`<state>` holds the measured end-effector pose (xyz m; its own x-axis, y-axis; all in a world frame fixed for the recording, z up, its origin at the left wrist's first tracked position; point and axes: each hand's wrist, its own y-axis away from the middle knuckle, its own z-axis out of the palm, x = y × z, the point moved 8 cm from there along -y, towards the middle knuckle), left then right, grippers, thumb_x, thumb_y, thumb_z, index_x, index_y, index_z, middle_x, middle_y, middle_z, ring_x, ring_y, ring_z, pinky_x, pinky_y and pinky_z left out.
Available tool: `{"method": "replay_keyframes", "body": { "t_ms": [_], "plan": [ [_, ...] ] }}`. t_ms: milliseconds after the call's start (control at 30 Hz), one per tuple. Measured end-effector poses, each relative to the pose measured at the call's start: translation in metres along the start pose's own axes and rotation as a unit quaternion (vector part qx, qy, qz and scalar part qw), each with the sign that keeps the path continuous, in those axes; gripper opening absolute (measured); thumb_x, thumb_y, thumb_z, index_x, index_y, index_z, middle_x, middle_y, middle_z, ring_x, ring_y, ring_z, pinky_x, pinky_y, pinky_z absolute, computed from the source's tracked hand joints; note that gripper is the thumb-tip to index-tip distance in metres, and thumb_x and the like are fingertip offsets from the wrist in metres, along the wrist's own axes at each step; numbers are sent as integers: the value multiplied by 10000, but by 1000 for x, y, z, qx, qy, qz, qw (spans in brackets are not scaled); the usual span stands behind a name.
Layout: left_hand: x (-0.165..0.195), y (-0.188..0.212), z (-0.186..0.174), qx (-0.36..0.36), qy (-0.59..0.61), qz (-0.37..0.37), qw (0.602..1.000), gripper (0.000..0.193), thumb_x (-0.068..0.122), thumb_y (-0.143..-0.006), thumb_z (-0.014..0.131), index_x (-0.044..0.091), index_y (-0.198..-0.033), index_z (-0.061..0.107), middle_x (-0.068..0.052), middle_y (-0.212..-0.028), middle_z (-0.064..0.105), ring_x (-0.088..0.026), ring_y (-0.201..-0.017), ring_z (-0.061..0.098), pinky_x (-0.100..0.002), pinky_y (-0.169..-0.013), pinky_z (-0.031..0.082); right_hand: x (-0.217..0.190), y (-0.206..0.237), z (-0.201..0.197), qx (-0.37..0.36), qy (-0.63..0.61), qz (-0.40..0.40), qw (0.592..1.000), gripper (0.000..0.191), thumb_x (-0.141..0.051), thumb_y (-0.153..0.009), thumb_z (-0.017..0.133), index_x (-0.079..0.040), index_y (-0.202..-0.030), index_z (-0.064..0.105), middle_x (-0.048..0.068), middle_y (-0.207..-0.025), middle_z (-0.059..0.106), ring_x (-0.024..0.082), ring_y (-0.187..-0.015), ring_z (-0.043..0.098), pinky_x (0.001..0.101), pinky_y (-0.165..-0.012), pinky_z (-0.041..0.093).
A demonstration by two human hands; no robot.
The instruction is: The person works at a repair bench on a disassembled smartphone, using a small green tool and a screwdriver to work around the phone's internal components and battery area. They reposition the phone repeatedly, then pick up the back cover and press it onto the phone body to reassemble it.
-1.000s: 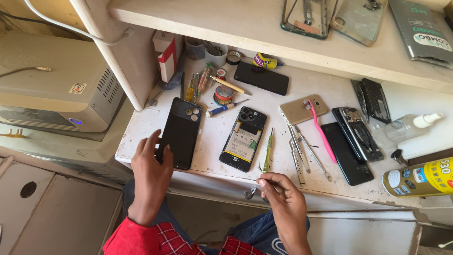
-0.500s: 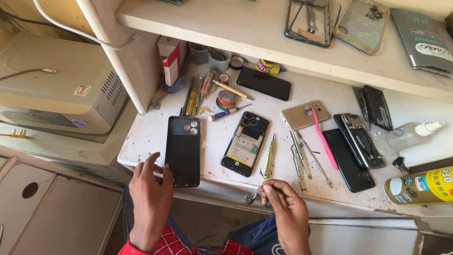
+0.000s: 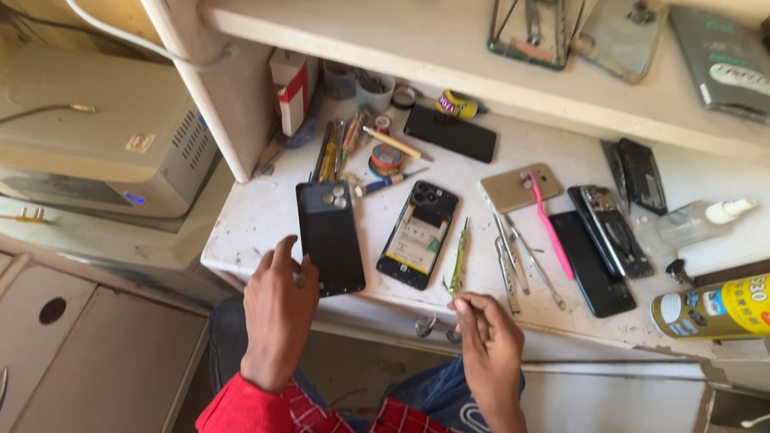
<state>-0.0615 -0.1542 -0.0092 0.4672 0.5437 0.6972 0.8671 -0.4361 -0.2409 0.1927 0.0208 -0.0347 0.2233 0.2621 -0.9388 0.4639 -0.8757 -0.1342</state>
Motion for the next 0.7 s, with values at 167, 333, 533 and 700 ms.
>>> {"method": "replay_keyframes", "body": {
  "t_ms": [167, 333, 533, 700],
  "plan": [
    [32, 18, -12, 85, -23, 132, 987, 258, 111, -917, 674, -2, -1149, 680, -192, -959, 680, -395, -766, 679, -462, -664, 552, -43, -7, 6, 0, 133, -190, 973, 99, -46, -946, 703, 3, -1032, 695, 81, -921, 730, 144, -735, 653, 288, -674, 525],
    [46, 43, 31, -96, 93, 93, 987, 217, 150, -907, 666, 58, -1098, 710, -145, -850, 716, -314, -606, 701, -422, -562, 564, -62, -19, 28, -60, 204, -255, 943, 133, 4, -880, 716, 16, -1011, 698, 128, -931, 680, 267, -827, 681, 378, -715, 531],
    [67, 75, 70, -230, 78, 120, 963, 368, 177, -952, 606, 69, -1301, 649, -145, -747, 716, -341, -532, 680, -455, -517, 540, -70, -26, 35, -72, 249, -285, 923, 174, 38, -836, 721, 25, -1008, 708, 122, -951, 658, 305, -911, 618, 419, -779, 514],
    [72, 81, 75, -224, 59, 163, 959, 396, 192, -945, 621, 28, -1306, 635, -161, -752, 713, -368, -559, 671, -470, -509, 528, -74, -20, 42, -99, 249, -316, 910, 207, 63, -835, 701, 26, -1038, 695, 119, -963, 649, 314, -946, 610, 425, -808, 512]
  ]
}}
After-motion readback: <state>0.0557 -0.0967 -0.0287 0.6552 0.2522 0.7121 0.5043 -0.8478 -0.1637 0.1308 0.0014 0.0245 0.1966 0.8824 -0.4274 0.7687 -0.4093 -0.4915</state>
